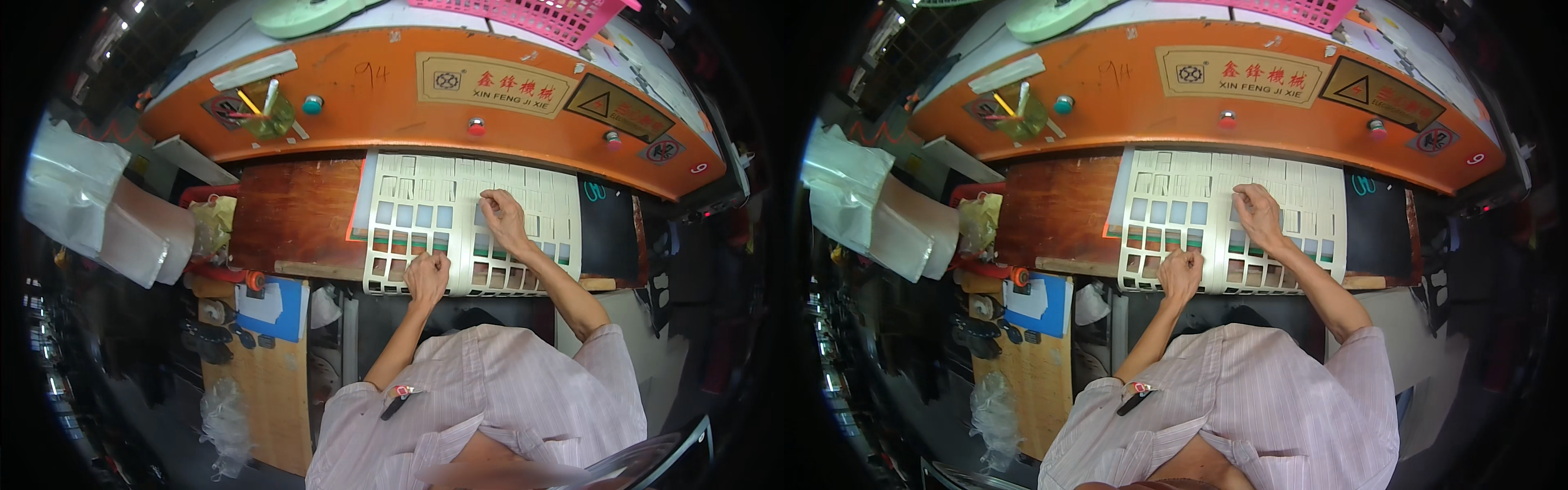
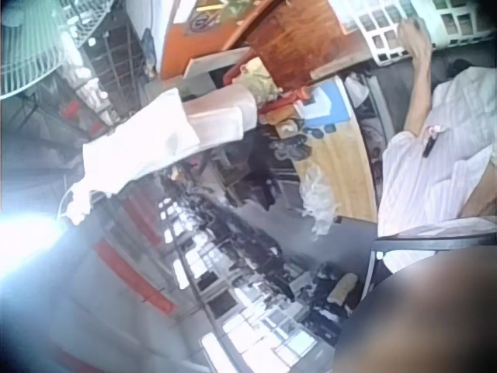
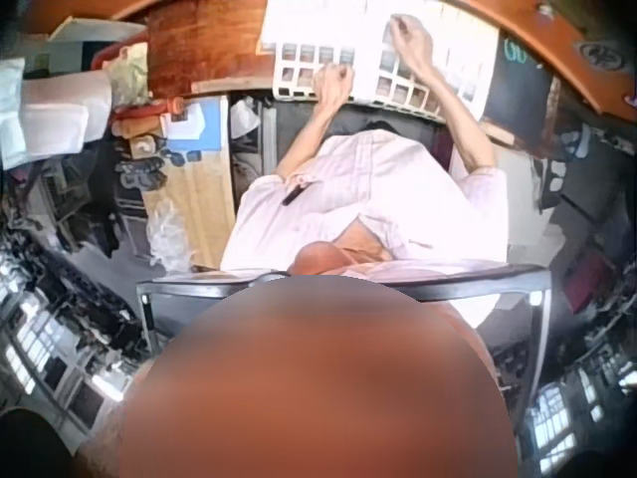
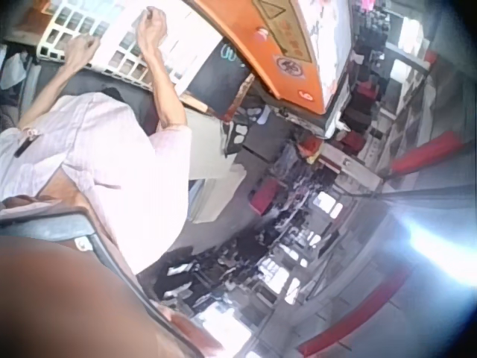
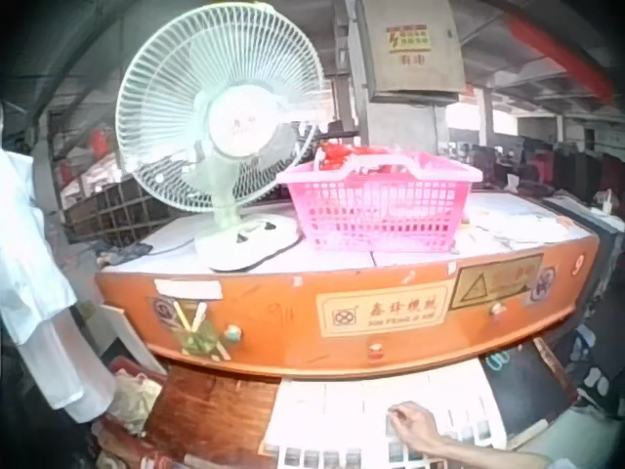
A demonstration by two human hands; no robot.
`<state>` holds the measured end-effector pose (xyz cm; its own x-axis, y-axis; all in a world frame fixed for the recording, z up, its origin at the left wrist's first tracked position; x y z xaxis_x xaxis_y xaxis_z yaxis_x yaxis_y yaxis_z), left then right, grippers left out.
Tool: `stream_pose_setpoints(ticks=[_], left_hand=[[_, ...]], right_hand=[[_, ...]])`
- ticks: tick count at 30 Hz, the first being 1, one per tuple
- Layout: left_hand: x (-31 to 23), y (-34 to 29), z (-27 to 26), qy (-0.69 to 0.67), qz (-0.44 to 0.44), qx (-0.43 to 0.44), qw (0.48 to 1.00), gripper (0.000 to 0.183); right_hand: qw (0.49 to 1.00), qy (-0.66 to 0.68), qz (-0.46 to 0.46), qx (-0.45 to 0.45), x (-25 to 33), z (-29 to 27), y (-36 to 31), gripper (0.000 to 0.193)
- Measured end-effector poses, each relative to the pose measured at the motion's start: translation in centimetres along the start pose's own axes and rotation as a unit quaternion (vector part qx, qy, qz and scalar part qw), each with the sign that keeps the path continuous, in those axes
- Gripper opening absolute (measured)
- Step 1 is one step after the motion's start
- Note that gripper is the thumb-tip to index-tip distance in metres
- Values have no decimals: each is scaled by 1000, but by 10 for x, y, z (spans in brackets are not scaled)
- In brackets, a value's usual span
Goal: The person places small white rectangular pieces into a white grid-like tray on a workbench. They repeatedly pick up pieces from a plastic bag and arrange them into the tray's compartments. The person also uses a small dark object to press or adjust items within the tray.
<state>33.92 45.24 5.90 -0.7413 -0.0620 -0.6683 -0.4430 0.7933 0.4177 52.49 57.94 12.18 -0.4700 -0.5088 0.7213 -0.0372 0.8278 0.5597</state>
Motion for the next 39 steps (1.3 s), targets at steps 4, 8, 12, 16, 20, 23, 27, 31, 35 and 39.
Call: stream_pose_setpoints(ticks=[4, 8, 12, 16, 20, 23, 27, 31, 35, 39], left_hand=[[10, 9, 18, 18, -34, 36, 999, 34], [8, 3, 8, 20, -56, 79, 995, 30], [6, -14, -4, 33, -65, 79, 994, 29], [7, -29, -3, 50, -61, 42, 996, 32], [6, -35, -6, 26, -53, 16, 998, 35], [3, -33, -9, 55, -76, 53, 994, 37], [0, -32, -10, 43, -88, 44, 994, 36], [4, -33, -12, -1, -103, 49, 993, 26], [12, -37, -15, 13, -86, 83, 993, 27], [19, -38, -11, -24, -56, 78, 995, 32]], right_hand=[[998, 25, -5, 49, -31, 64, 47, 21], [992, 42, -59, 100, -15, 131, 93, 41], [985, 13, -83, 153, 11, 202, 126, 66], [958, 3, -72, 278, 7, 241, 128, 75], [945, 46, 4, 325, -4, 248, 133, 71], [877, 245, 317, 265, -17, 232, 150, 69], [893, 307, 321, 80, -61, 131, 137, 61], [945, 31, 321, -50, -140, -8, 87, 68], [919, -205, 290, -173, -195, -144, 30, 70], [896, -276, 296, -185, -213, -207, -21, 69]])
Point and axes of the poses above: each hand's wrist, its own y-axis towards the middle knuckle, its own z-axis out of the palm, x = y × z, the point moved 1 cm from there along y, towards the middle knuckle, and after that the axes turned 10 degrees about -x, right-handed, at the moved point
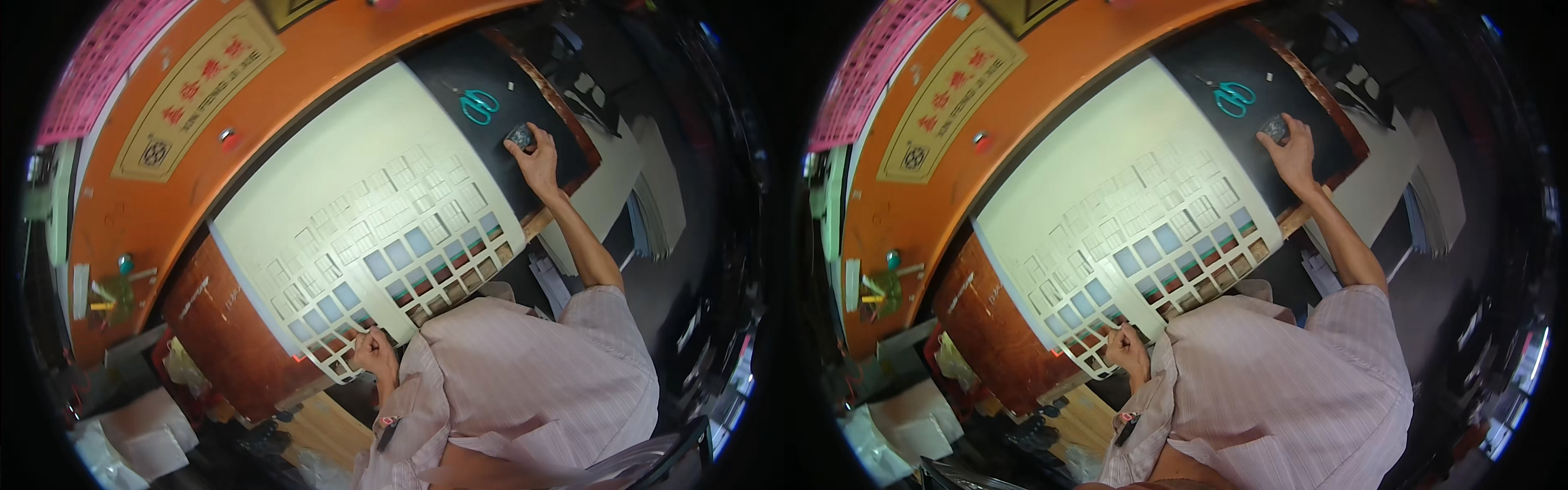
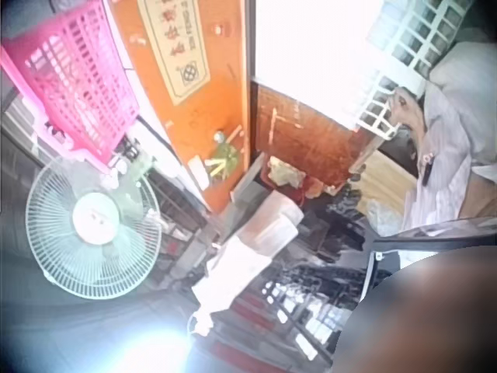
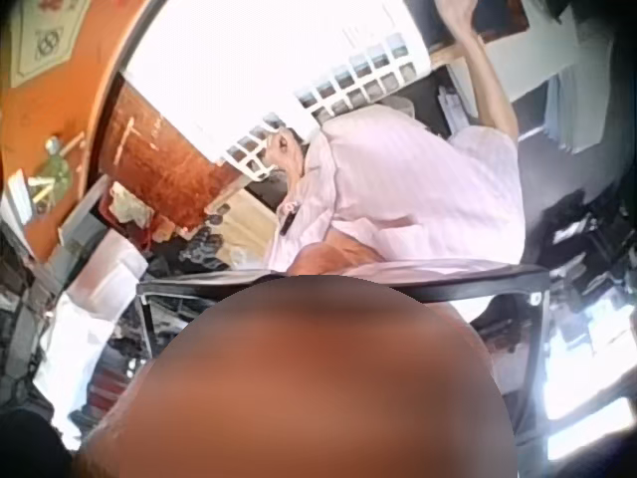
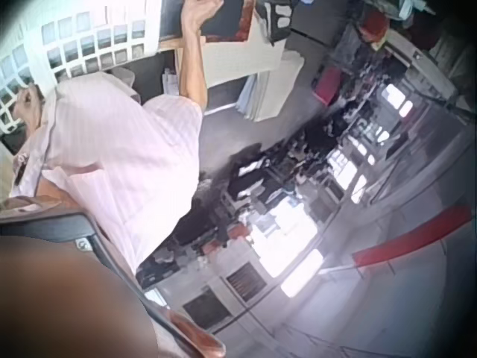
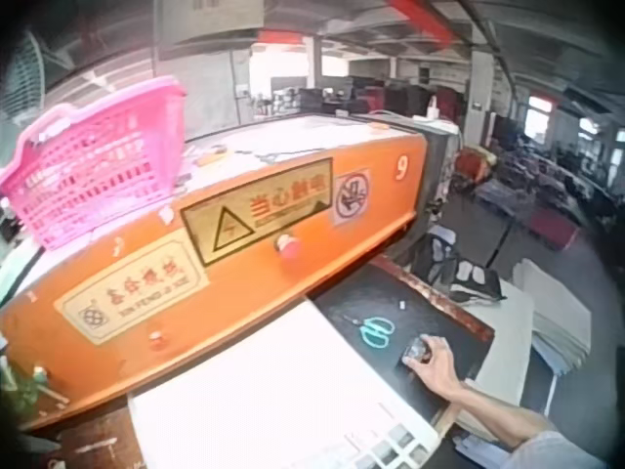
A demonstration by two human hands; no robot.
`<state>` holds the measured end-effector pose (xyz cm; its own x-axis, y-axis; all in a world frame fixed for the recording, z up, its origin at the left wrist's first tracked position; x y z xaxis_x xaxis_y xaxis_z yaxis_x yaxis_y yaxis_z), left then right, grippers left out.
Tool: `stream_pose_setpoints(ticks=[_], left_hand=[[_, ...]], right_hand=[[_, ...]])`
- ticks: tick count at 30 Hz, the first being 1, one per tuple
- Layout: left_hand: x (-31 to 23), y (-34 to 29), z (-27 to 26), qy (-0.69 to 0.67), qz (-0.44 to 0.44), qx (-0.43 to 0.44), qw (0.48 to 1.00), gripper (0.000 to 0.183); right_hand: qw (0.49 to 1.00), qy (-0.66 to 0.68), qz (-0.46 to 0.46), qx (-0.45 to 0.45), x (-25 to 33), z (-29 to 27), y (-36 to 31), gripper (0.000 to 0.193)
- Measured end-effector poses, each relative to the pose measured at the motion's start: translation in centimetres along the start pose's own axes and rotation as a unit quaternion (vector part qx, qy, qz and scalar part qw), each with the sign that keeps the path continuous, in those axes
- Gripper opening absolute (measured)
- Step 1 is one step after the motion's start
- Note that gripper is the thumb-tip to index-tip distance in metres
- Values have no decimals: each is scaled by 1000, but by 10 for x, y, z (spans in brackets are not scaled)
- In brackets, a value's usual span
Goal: The person places small white rectangular pieces into a white grid-like tray on a workbench. They repeatedly pick up pieces from a plastic bag and arrange them into the tray's compartments. The person also uses a small dark object to press or adjust items within the tray.
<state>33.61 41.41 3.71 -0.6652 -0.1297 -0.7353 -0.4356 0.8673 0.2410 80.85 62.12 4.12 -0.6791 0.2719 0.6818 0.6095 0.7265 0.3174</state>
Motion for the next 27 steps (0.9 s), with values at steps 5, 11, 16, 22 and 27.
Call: stream_pose_setpoints(ticks=[5, 11, 16, 22, 27], left_hand=[[5, -2, -1, 28, -8, 23, 999, 40], [-4, 0, -6, 33, -14, 42, 998, 37], [-40, -8, -15, 91, -69, 61, 992, 15], [-52, -28, -46, 168, 39, -11, 985, 18], [-23, -14, -61, 152, 6, -90, 984, 17]], right_hand=[[998, -61, -26, 14, -42, -4, -9, 68], [994, -89, -68, 5, -28, -5, -9, 62], [990, 35, -138, 17, 32, 1, -21, 48], [918, 240, -266, 168, 120, 31, -77, 34], [938, 175, -274, 115, 96, 44, -38, 30]])
Point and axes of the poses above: each hand's wrist, its own y-axis towards the middle knuckle, its own z-axis out of the palm, x = y × z, the point moved 1 cm from there along y, towards the middle knuckle, and after that the axes turned 10 degrees about -x, right-handed, at the moved point
